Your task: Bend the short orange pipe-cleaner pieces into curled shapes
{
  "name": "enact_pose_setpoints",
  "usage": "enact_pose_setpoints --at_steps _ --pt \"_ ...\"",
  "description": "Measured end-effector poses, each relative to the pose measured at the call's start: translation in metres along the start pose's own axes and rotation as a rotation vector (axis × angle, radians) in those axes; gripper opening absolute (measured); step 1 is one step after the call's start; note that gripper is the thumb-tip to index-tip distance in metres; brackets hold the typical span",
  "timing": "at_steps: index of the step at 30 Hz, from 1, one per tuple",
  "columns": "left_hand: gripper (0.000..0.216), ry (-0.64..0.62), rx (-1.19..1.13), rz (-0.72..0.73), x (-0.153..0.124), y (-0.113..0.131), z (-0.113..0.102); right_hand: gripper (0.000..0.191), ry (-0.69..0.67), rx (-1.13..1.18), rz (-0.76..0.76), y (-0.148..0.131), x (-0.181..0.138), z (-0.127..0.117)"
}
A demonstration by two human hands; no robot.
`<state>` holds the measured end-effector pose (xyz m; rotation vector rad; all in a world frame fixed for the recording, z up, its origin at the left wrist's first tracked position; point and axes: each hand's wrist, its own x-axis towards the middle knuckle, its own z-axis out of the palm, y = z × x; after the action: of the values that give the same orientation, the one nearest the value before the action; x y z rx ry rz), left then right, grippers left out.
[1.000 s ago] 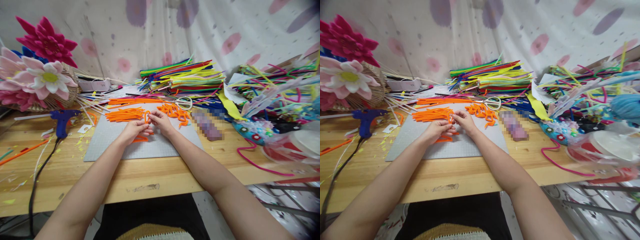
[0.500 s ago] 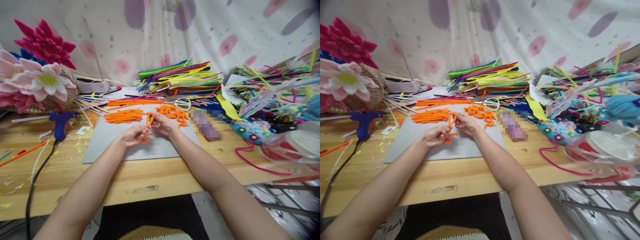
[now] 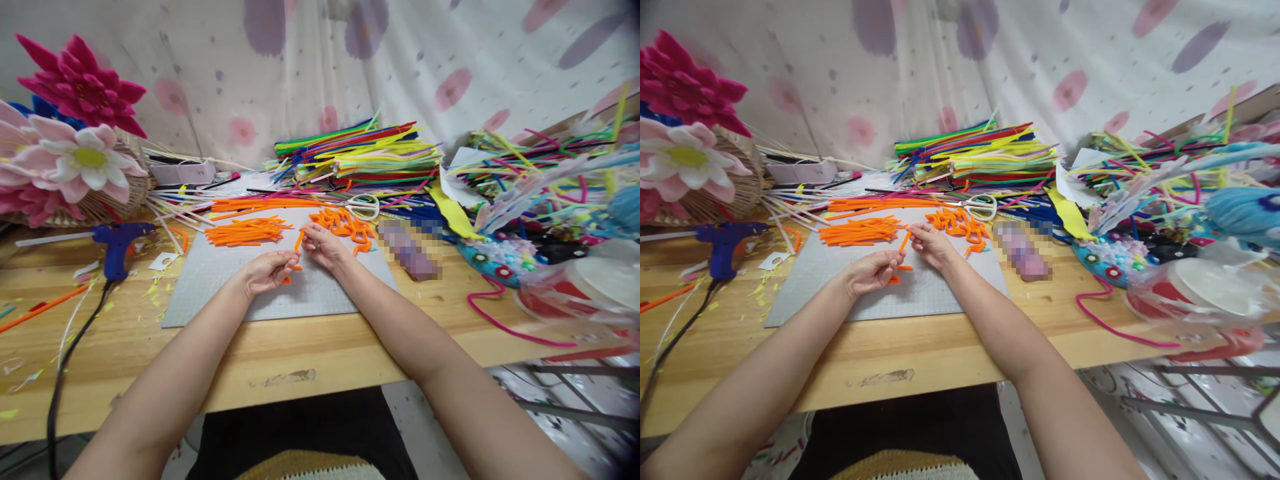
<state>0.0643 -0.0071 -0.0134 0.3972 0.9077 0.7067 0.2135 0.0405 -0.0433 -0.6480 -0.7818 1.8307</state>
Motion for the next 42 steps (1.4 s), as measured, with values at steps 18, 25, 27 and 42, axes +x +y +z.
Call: enact_pose_setpoints --at_steps 18,25,27,42 --pt "0.021 0.529 0.992 0.644 -0.005 0.029 -0.048 0.019 0.105 -0.795 -0.296 0.01 0.002 0.008" --pt "0.012 0.835 1.633 0.789 0.009 0.03 -0.077 0.016 -0.038 -1.177 -0.244 0.017 0.001 0.001" --pt "0.008 0.828 1.631 0.819 0.012 0.029 -0.078 0.022 -0.011 -1.139 -0.219 0.015 0.0 0.0" --pt "0.011 0.372 -0.082 0.823 0.012 0.022 -0.036 0.025 0.019 -1.053 -0.334 0.019 0.002 0.0"
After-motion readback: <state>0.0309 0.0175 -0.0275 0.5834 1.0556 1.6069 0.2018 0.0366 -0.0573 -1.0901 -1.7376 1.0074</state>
